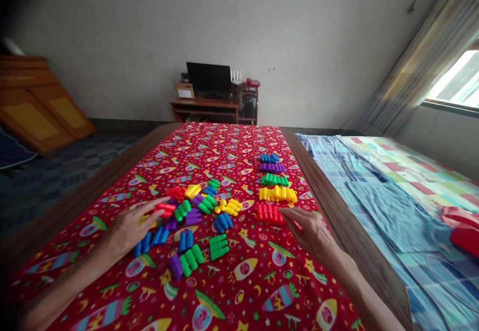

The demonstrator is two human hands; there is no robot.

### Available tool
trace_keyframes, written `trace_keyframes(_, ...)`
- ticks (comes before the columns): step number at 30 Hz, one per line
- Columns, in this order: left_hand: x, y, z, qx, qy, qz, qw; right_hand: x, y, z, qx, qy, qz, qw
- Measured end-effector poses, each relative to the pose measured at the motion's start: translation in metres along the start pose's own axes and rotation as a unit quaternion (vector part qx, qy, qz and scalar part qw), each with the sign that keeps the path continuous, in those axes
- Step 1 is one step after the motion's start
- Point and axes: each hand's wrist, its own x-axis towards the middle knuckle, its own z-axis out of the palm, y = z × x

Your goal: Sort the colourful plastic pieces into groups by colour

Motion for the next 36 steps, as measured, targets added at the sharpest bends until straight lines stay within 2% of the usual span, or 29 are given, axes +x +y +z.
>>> trace_keyframes(2, 0.001, 0.020, -0.002, -0.118, -0.010, -0.068, 0.991, 0.007, -0.018, 0.007, 0.014, -0.017, -0.045, 0.999)
trace_keyframes(3, -0.001, 0.033, 0.000, -0.193, -0.020, -0.105, 0.975, 0.010, -0.028, 0.012, 0.022, -0.020, -0.068, 0.997)
trace_keyframes(6, -0.011, 0.074, 0.013, -0.371, -0.054, -0.206, 0.904, 0.018, -0.061, 0.032, 0.034, -0.006, -0.129, 0.991)
trace_keyframes(9, -0.030, 0.108, 0.038, -0.468, -0.112, -0.237, 0.844, 0.021, -0.089, 0.054, -0.001, 0.015, -0.147, 0.989)
trace_keyframes(11, -0.043, 0.124, 0.054, -0.486, -0.134, -0.234, 0.831, 0.021, -0.100, 0.067, -0.039, 0.017, -0.147, 0.988)
trace_keyframes(13, -0.052, 0.133, 0.066, -0.491, -0.150, -0.224, 0.828, 0.019, -0.106, 0.077, -0.070, 0.001, -0.132, 0.989)
trace_keyframes(16, -0.057, 0.139, 0.074, -0.487, -0.183, -0.200, 0.830, 0.017, -0.107, 0.082, -0.103, -0.036, -0.080, 0.991)
trace_keyframes(20, -0.053, 0.139, 0.070, -0.450, -0.204, -0.142, 0.858, 0.021, -0.100, 0.066, -0.078, -0.056, -0.073, 0.993)
trace_keyframes(24, -0.049, 0.129, 0.065, -0.440, -0.191, -0.075, 0.874, 0.025, -0.066, 0.037, -0.060, -0.022, -0.072, 0.995)
trace_keyframes(28, -0.053, 0.110, 0.067, -0.459, -0.172, -0.049, 0.870, 0.020, -0.011, 0.019, -0.177, 0.000, -0.021, 0.984)
trace_keyframes(30, -0.055, 0.103, 0.069, -0.458, -0.171, -0.043, 0.871, 0.016, 0.008, 0.019, -0.254, -0.008, 0.003, 0.967)
trace_keyframes(32, -0.056, 0.099, 0.070, -0.448, -0.170, -0.031, 0.877, 0.014, 0.017, 0.025, -0.318, -0.016, 0.005, 0.948)
trace_keyframes(36, -0.055, 0.100, 0.068, -0.421, -0.162, 0.004, 0.893, 0.012, 0.014, 0.045, -0.358, -0.028, -0.010, 0.933)
